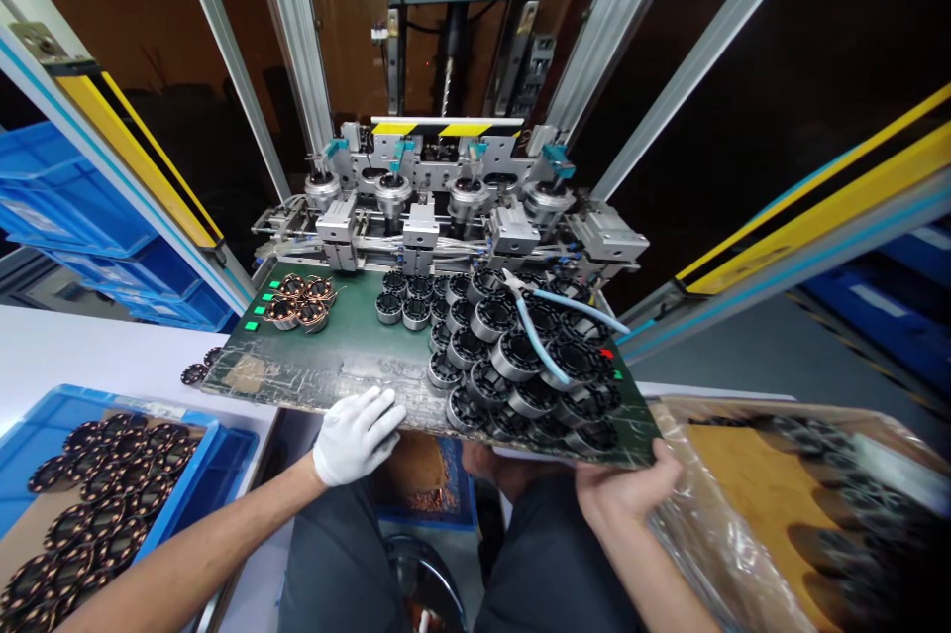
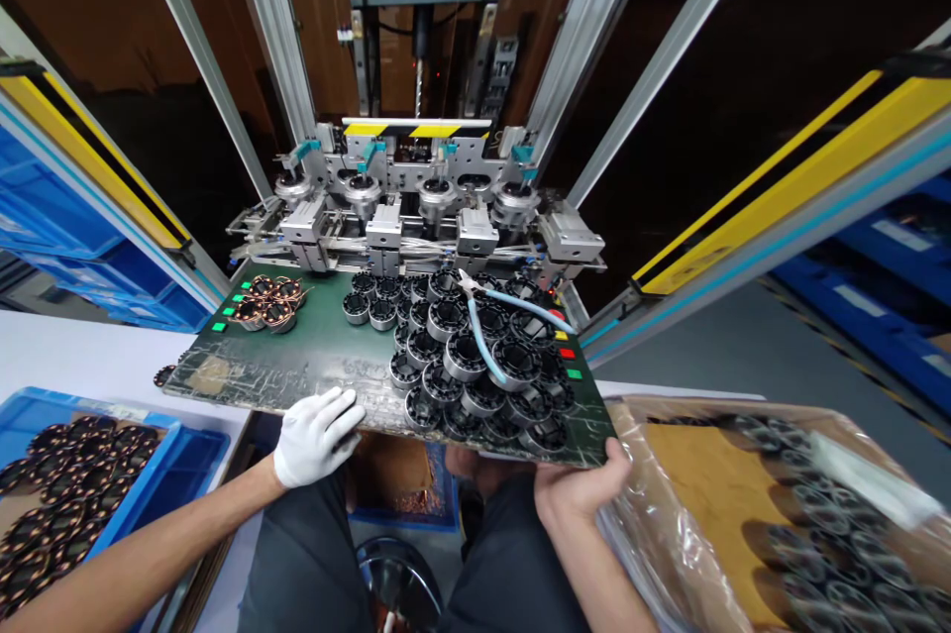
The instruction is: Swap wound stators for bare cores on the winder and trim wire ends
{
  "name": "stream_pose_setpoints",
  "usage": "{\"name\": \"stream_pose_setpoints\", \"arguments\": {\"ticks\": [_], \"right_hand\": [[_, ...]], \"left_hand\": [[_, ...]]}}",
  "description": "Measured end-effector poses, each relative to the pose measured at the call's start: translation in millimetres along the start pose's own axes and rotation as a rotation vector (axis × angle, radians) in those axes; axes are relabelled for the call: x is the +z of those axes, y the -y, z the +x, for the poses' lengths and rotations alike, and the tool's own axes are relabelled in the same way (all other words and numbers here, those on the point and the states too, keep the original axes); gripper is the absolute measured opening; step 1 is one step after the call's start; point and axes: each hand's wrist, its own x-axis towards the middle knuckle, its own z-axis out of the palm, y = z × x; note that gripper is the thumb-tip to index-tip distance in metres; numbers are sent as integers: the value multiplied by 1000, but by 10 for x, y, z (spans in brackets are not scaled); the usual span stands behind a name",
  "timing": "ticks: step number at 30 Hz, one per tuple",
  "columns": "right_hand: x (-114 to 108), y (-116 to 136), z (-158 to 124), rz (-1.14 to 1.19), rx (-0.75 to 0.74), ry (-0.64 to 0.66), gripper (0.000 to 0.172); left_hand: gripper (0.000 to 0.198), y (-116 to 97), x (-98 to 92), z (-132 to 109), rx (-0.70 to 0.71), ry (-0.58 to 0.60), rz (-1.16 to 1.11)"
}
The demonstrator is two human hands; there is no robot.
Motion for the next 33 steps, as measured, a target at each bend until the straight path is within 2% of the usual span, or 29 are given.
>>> {"name": "stream_pose_setpoints", "arguments": {"ticks": [22,33], "right_hand": [[16,18,-10,-20,11,-8,40],[4,-12,20,-23,-18,-16,45]], "left_hand": [[33,-6,-7,13,-2,-6,-7],[34,0,6,-2,-1,3,-4]]}}
